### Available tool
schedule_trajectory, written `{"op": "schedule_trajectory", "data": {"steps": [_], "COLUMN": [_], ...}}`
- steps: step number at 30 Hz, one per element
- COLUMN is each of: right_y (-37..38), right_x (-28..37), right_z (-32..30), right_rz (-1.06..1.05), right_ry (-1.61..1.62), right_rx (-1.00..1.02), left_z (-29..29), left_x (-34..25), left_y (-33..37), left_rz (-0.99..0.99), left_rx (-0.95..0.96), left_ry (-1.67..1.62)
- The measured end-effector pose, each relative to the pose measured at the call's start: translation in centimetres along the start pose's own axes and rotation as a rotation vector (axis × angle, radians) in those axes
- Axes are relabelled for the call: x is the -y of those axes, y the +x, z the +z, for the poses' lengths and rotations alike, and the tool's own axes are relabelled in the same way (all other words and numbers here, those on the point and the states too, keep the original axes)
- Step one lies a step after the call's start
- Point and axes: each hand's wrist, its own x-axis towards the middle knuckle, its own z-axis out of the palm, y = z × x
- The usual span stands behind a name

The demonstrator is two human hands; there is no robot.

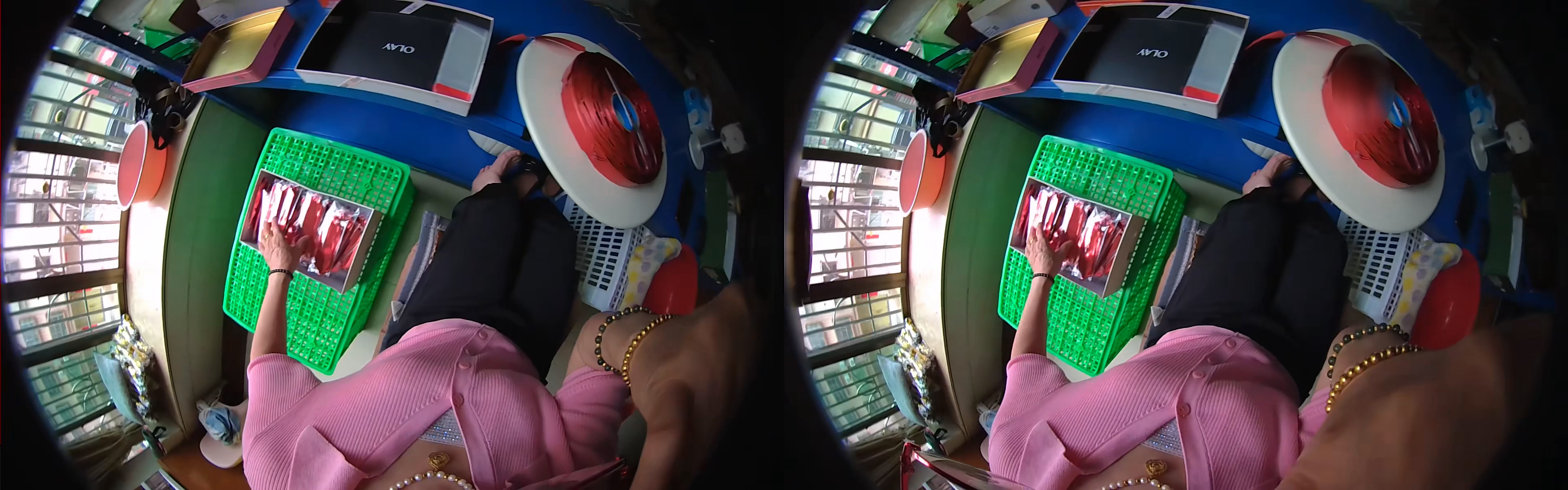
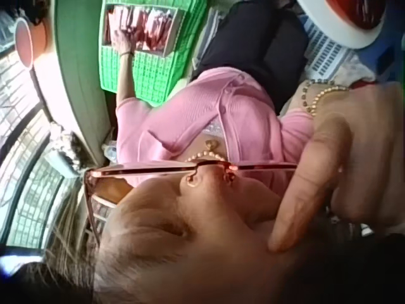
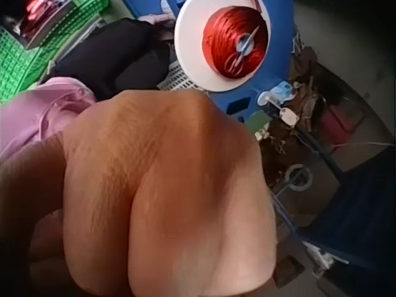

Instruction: The recorder is cutting lengths of red ribbon from a large spool and assembling them into decorative bows at a manual workstation.

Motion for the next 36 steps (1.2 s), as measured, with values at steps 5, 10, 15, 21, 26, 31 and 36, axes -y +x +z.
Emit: {"op": "schedule_trajectory", "data": {"steps": [5,10,15,21,26,31,36], "right_y": [-1.4,-6.9,-12.9,-16.0,-15.6,-15.0,-14.7], "right_x": [3.5,8.0,11.7,13.0,14.0,14.9,16.4], "right_z": [-0.9,-8.8,-18.4,-23.1,-24.3,-25.1,-24.5], "right_rz": [-0.107,0.032,0.465,0.893,1.213,1.34,1.351], "right_ry": [-0.166,-1.339,-2.227,-2.414,-2.33,-2.347,-2.188], "right_rx": [-0.183,-0.902,-0.817,-0.614,-0.681,-0.783,-0.814], "left_z": [1.4,-3.1,-10.9,-15.2,-11.6,-9.1,-11.6], "left_x": [1.9,-5.4,-24.9,-47.8,-57.7,-58.9,-55.3], "left_y": [0.9,1.4,4.8,12.7,19.4,20.9,17.1], "left_rz": [-0.131,0.104,0.608,1.031,0.792,0.7,0.887], "left_rx": [0.224,-0.098,-0.263,-0.31,-0.119,-0.087,-0.11], "left_ry": [0.005,-0.035,-0.659,-0.739,-0.366,-0.069,0.037]}}
